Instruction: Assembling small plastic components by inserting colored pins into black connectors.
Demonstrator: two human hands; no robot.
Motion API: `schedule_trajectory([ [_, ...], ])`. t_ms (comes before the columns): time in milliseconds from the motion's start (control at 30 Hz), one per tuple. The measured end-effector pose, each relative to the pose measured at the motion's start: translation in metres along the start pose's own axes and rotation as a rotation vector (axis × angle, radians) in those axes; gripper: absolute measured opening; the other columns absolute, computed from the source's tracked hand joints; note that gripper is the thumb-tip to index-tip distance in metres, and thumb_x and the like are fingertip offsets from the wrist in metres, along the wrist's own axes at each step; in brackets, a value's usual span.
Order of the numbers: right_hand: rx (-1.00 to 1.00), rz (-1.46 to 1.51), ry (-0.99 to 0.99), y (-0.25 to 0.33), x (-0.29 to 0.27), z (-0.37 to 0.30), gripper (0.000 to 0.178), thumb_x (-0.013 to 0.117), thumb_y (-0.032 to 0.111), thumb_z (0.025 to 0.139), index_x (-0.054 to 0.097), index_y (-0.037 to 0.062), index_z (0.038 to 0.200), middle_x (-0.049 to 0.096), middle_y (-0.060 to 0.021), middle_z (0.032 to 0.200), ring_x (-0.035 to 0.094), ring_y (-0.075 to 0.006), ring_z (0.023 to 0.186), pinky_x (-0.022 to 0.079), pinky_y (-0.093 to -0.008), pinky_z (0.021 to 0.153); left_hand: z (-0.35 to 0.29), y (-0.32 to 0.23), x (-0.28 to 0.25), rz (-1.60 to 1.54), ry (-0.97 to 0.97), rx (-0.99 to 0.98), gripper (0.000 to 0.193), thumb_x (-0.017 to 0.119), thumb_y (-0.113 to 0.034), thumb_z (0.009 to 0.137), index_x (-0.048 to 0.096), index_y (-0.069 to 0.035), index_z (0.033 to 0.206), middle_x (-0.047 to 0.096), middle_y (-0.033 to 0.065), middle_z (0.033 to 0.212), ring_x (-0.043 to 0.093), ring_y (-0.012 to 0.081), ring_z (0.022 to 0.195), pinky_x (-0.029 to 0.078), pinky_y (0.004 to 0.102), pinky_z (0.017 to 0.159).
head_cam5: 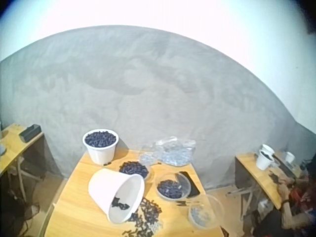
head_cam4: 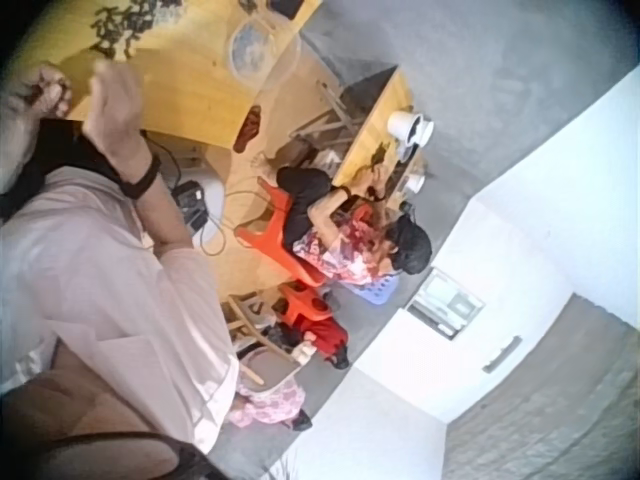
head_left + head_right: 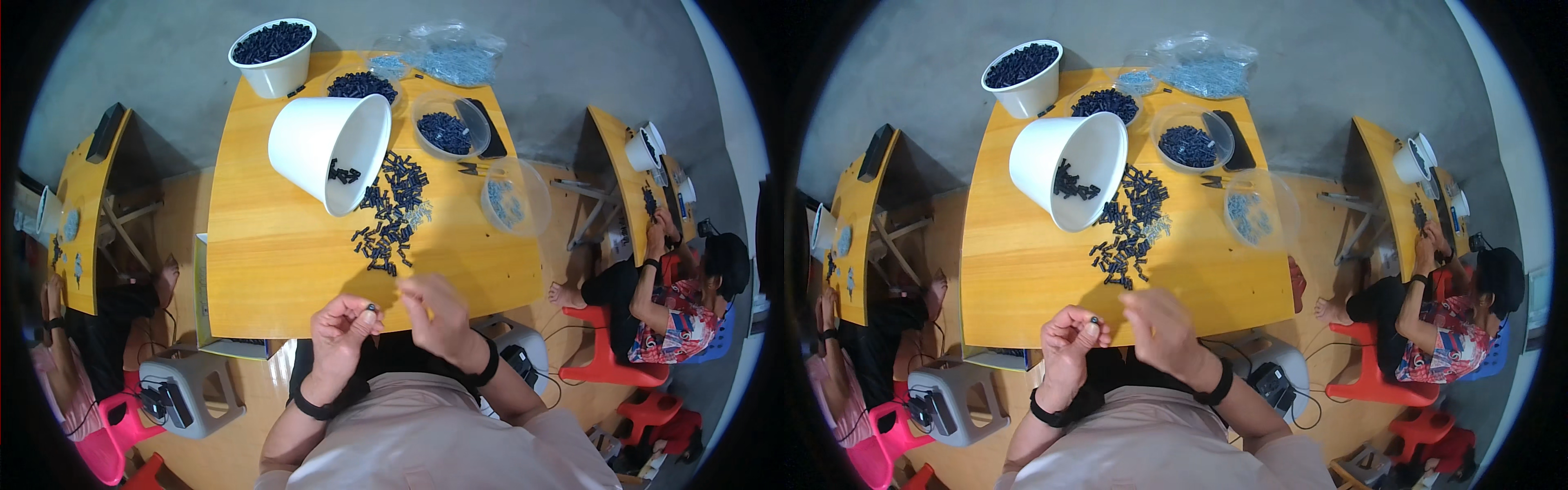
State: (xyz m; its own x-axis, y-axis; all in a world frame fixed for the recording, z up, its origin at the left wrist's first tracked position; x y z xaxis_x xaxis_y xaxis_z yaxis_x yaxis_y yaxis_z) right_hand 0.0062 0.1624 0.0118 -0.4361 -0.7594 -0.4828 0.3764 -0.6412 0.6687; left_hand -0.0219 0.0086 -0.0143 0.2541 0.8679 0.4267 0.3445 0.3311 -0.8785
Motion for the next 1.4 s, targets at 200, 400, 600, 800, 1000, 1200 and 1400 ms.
schedule_trajectory([
  [200, 0.201, -0.209, 0.102, -0.059, 0.001, 0.014, 0.015, 0.059, -0.004, 0.076, 0.059, 0.0031, 0.089, 0.056, -0.0124, 0.076, 0.057, -0.0313, 0.066, 0.045, -0.0339, 0.056, 0.014, 0.012, -0.018, -0.028, -0.042, 0.004, 0.003, 0.061, -0.003, 0.085, 0.06, 0.0, 0.085, 0.064, 0.0088, 0.076, 0.059, 0.0131, 0.063, 0.049, 0.0254, 0.061],
  [400, 0.207, -0.259, 0.222, -0.062, 0.012, 0.025, 0.012, 0.058, -0.004, 0.075, 0.056, 0.0041, 0.083, 0.054, -0.0121, 0.077, 0.056, -0.0327, 0.068, 0.045, -0.0375, 0.059, 0.02, 0.017, -0.019, 0.002, -0.044, 0.022, 0.007, 0.06, 0.003, 0.084, 0.062, 0.001, 0.09, 0.065, 0.0098, 0.079, 0.06, 0.0127, 0.066, 0.05, 0.0249, 0.062],
  [600, 0.24, -0.299, 0.207, -0.071, 0.02, 0.023, 0.012, 0.055, -0.006, 0.075, 0.055, 0.0039, 0.082, 0.054, -0.0125, 0.077, 0.056, -0.0328, 0.07, 0.045, -0.0364, 0.06, 0.023, 0.013, -0.018, 0.018, -0.069, 0.04, 0.009, 0.059, 0.003, 0.085, 0.062, 0.001, 0.093, 0.065, 0.0089, 0.079, 0.06, 0.0118, 0.066, 0.05, 0.0239, 0.064],
  [800, 0.236, -0.007, 0.141, -0.041, 0.01, 0.028, 0.013, 0.058, -0.008, 0.074, 0.056, 0.0025, 0.082, 0.057, -0.0117, 0.073, 0.058, -0.0287, 0.065, 0.046, -0.0336, 0.057, 0.018, 0.007, -0.02, -0.039, -0.076, 0.072, 0.009, 0.059, 0.002, 0.085, 0.062, 0.002, 0.093, 0.064, 0.0073, 0.076, 0.059, 0.0116, 0.065, 0.05, 0.0233, 0.064],
  [1000, 0.254, 0.368, 0.253, 0.014, 0.002, 0.029, 0.012, 0.062, -0.009, 0.074, 0.06, 0.0002, 0.081, 0.06, -0.0066, 0.078, 0.056, -0.0135, 0.066, 0.044, -0.0241, 0.06, 0.008, -0.009, -0.015, -0.008, -0.04, 0.081, 0.007, 0.06, 0.002, 0.085, 0.063, 0.002, 0.091, 0.064, 0.0078, 0.071, 0.059, 0.0122, 0.061, 0.05, 0.0243, 0.06],
  [1200, 0.215, 0.438, 0.235, 0.022, -0.001, 0.023, 0.015, 0.062, -0.009, 0.073, 0.061, 0.0025, 0.083, 0.06, -0.0089, 0.076, 0.06, -0.0197, 0.065, 0.047, -0.0273, 0.057, -0.005, -0.022, -0.008, 0.018, 0.044, 0.098, 0.01, 0.058, 0.003, 0.086, 0.063, 0.002, 0.095, 0.064, 0.0059, 0.073, 0.06, 0.0093, 0.063, 0.05, 0.0211, 0.059],
  [1400, 0.141, 0.385, 0.24, 0.035, -0.007, 0.019, 0.014, 0.063, -0.008, 0.074, 0.06, 0.0029, 0.083, 0.061, -0.0087, 0.078, 0.059, -0.0175, 0.066, 0.045, -0.0252, 0.059, -0.015, -0.025, -0.002, 0.034, 0.075, 0.092, 0.009, 0.059, 0.002, 0.086, 0.063, 0.002, 0.093, 0.064, 0.0049, 0.074, 0.059, 0.0084, 0.063, 0.05, 0.0207, 0.059],
])
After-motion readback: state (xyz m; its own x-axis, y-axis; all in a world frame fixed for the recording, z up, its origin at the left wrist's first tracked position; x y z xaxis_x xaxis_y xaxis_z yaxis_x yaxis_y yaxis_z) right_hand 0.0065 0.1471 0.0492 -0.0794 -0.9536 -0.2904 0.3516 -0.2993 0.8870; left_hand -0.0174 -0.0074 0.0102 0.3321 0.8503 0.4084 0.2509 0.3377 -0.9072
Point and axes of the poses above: each hand's wrist, its own z-axis towards the middle knuckle, its own x-axis out of the palm, y = z × x, the point moved 2 cm from there along z, towards the middle knuckle
